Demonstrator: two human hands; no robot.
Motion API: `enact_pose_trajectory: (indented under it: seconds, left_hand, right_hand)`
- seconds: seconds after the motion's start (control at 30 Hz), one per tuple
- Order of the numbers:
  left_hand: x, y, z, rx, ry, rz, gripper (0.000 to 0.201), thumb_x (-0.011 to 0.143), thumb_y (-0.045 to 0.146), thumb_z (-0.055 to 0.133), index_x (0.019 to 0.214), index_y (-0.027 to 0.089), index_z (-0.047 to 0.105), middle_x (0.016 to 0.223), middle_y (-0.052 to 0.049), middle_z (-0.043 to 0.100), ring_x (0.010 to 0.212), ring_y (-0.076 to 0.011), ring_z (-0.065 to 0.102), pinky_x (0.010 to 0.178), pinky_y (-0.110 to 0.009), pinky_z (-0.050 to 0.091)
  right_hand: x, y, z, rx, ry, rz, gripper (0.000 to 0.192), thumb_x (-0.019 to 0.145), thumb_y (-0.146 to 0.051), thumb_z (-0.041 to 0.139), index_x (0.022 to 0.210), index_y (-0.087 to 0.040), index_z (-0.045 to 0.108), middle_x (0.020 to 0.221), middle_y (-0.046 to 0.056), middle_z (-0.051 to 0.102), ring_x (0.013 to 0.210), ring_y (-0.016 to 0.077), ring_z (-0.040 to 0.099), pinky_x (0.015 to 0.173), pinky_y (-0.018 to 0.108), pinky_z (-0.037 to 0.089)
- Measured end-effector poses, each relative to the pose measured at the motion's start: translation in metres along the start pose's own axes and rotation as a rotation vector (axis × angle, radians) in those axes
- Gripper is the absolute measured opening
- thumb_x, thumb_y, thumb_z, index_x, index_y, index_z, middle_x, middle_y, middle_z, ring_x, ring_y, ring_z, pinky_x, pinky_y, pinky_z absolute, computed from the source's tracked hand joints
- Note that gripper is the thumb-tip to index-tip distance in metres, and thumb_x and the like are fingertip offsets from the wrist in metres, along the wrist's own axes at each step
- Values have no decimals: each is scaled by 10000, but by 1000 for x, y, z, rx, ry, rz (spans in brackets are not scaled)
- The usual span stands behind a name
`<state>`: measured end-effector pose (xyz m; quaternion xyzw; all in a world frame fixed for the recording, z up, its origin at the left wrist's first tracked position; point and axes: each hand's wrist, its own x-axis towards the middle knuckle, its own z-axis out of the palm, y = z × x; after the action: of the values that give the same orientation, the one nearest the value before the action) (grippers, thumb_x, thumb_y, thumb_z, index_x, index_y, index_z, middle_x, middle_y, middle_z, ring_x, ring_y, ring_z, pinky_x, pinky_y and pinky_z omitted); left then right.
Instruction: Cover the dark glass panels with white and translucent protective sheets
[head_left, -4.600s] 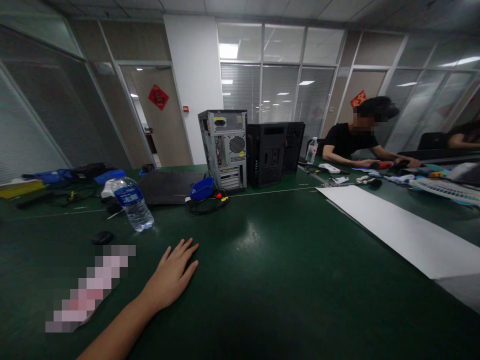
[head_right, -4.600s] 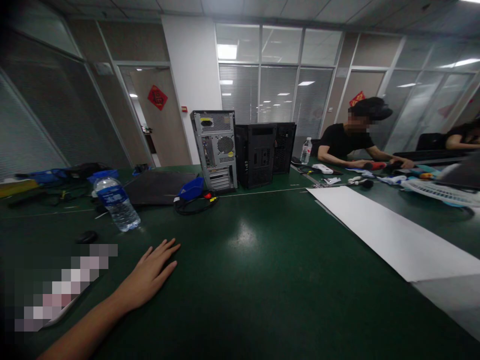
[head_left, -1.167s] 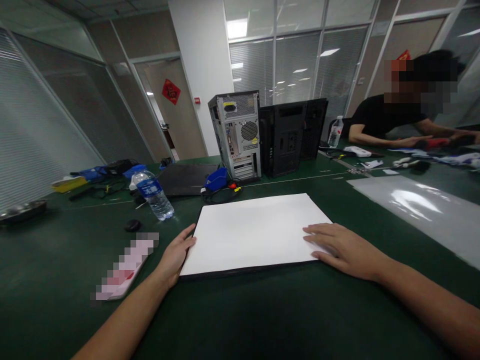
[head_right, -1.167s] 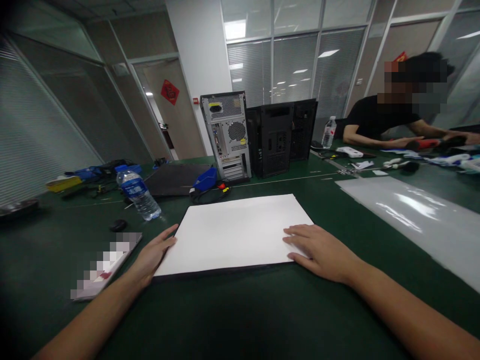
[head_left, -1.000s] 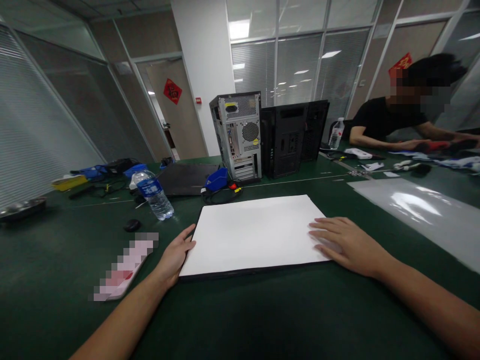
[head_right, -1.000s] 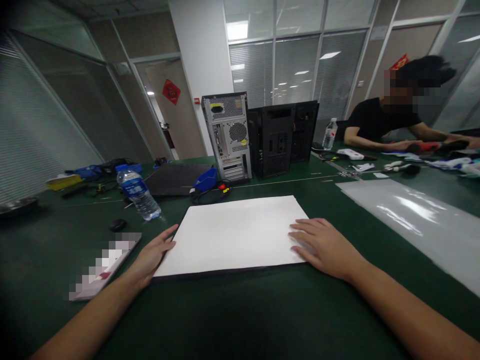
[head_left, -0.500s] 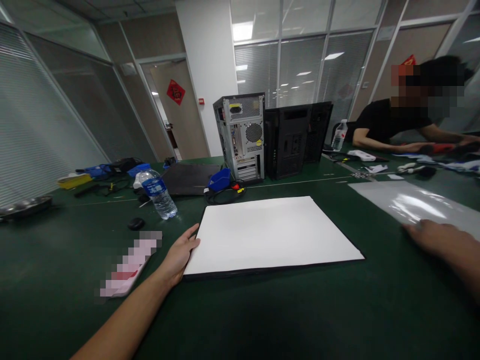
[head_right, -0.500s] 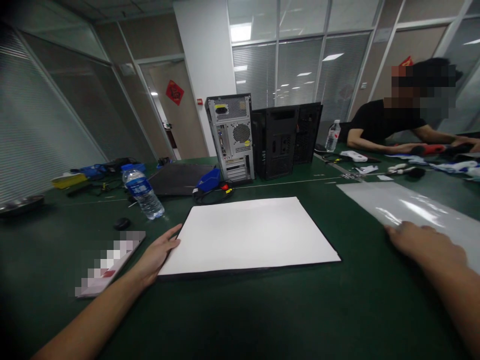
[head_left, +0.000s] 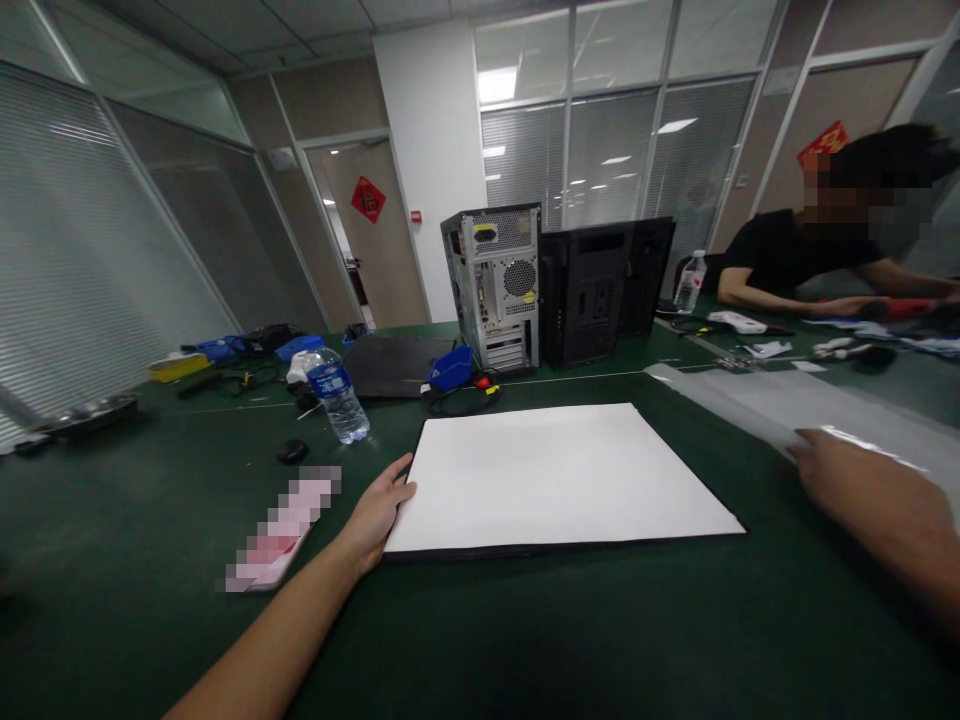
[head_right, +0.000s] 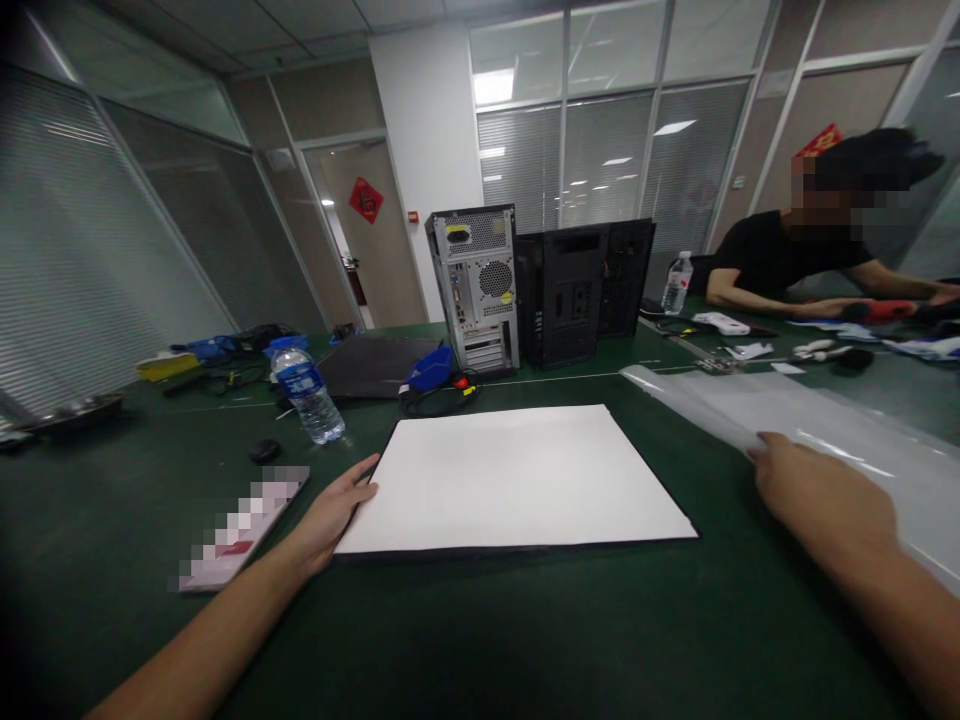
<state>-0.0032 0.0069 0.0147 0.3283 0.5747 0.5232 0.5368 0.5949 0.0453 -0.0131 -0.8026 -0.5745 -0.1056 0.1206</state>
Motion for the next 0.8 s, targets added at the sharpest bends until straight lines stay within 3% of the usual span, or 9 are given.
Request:
enact_pose_trajectory:
  seconds: [0.1, 0.2, 0.3, 0.43, 0.53, 0.67, 0.8]
  left_hand:
    - [0, 0, -1, -1, 3, 3, 781, 820, 7, 606, 1556, 150, 386, 1193, -151, 748, 597, -149, 700, 521, -243, 537]
    - [0, -1, -1, -5, -6, 5, 780, 821, 10, 612, 1555, 152, 390, 1203, -157, 747, 621, -161, 717, 537, -250, 550]
    - [2, -3, -1, -15, -19, 11, 797, 826, -6, 601, 1570, 143, 357, 1242, -182, 732, 695, -190, 752, 567, -262, 572]
    - [7, -6, -4, -4, -45, 15, 844, 825, -16, 622, 1590, 165, 313, 1291, -201, 708, 806, -228, 781, 607, -277, 599]
    - [10, -8, -5, 21, -55, 20, 826, 845, -7, 617, 1590, 164, 305, 1315, -215, 693, 800, -237, 786, 587, -281, 602]
    - [11, -9, -6, 49, -46, 10, 811, 854, 0, 615, 1587, 172, 315, 1333, -222, 682, 769, -240, 787, 557, -283, 597]
    - [10, -8, -4, 19, -40, 4, 860, 817, -8, 643, 1590, 190, 322, 1344, -207, 680, 801, -244, 790, 615, -299, 618]
  right_hand:
    - [-13, -33, -18, 33, 26, -176, 662, 1002, -526, 269, 1437, -122, 561, 1245, 246, 669, 1033, 392, 659, 822, 530, 529]
    - [-30, -68, -26, 195, 18, -516, 622, 1006, -516, 338, 1449, -144, 565, 1347, 196, 638, 1186, 367, 619, 1030, 541, 493]
    - [-48, -93, -21, 339, -124, -759, 594, 992, -558, 443, 1476, -231, 550, 1461, 109, 577, 1301, 339, 566, 1118, 558, 449]
    - [-61, -109, -8, 435, -248, -920, 585, 984, -545, 521, 1519, -311, 495, 1533, 46, 508, 1390, 305, 493, 1148, 564, 426]
    - [-57, -108, -7, 441, -185, -905, 569, 988, -545, 514, 1505, -307, 513, 1527, 47, 516, 1394, 303, 489, 1156, 572, 413]
    - [-41, -93, -11, 319, -56, -678, 543, 1000, -568, 436, 1345, -218, 666, 1357, 106, 653, 1236, 336, 609, 1072, 598, 478]
    - [-28, -75, -10, 181, -101, -520, 545, 1006, -547, 397, 1243, -180, 723, 1236, 132, 708, 1079, 346, 669, 949, 590, 538]
